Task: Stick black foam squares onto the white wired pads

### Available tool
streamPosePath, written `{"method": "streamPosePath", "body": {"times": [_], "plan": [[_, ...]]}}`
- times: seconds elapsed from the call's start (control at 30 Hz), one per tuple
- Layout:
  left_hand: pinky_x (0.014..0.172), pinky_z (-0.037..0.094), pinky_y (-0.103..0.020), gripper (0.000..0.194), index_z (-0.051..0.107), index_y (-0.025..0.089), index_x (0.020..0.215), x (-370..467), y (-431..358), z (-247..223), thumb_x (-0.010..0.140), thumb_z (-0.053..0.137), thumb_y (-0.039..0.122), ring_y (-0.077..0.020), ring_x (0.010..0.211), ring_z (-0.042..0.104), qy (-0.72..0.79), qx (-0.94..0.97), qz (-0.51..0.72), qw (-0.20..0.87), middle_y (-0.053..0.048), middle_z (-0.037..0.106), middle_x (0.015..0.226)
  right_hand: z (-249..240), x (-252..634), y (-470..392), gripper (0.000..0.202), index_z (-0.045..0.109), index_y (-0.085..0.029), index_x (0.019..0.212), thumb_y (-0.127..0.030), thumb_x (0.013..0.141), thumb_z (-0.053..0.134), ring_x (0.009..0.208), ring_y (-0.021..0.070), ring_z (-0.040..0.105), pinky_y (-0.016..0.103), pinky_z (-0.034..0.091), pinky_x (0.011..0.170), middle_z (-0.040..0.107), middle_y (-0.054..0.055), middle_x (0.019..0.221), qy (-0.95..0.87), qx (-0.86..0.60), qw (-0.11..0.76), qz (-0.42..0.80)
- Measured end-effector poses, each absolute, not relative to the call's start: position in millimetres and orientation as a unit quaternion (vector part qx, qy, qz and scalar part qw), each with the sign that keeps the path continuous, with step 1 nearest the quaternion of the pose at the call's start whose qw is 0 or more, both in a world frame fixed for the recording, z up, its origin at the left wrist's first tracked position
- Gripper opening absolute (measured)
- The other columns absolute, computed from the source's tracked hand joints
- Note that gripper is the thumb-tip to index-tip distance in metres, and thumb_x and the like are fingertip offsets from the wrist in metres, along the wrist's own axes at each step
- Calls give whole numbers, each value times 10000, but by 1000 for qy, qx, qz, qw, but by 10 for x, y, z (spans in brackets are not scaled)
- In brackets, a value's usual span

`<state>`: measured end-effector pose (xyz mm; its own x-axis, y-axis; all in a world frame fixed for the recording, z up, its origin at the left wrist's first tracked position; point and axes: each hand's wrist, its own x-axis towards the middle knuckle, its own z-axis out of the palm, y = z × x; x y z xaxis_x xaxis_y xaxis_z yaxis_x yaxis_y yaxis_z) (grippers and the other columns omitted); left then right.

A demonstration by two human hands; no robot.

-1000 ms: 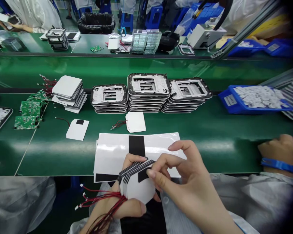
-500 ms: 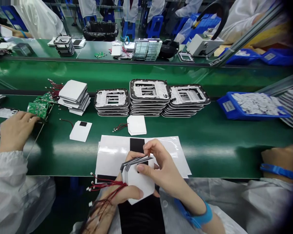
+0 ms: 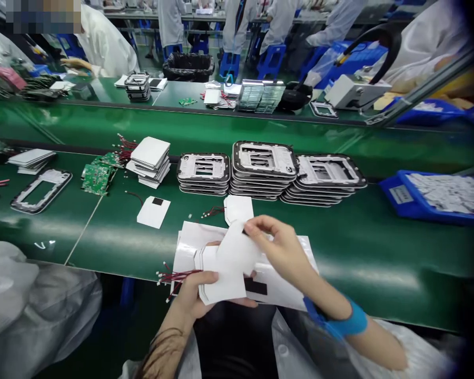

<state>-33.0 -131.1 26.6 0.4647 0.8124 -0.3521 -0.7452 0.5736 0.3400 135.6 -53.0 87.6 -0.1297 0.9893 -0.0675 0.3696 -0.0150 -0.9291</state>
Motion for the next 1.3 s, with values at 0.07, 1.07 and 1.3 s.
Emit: {"method": "streamPosePath", "body": {"times": [0.07,1.07,1.3], "plan": [[928,486,-530,438,550,182,1247,-377,-1283,216,821,637,237,-289,1084,610,237,57,471,848,-99,628,1188,996,1259,-312,258,560,-190,751,-429,828,619,645,159,544,280,394,577,611,10,699,-588,-539,369,477],[984,397,-618,454,672,134,1045,-383,-1160,-1,601,584,168,-361,1082,614,191,10,445,875,-122,731,957,457,-829,336,472,452,-96,1253,-395,906,565,1165,382,461,536,375,919,520,234,1251,-797,-547,89,240],[962,397,-659,412,691,76,995,-377,-1169,-27,604,598,169,-369,1009,634,201,4,451,870,-152,730,913,414,-743,191,659,459,-147,1179,-463,687,763,1081,352,465,470,405,847,525,182,1209,-887,-407,56,210]]}}
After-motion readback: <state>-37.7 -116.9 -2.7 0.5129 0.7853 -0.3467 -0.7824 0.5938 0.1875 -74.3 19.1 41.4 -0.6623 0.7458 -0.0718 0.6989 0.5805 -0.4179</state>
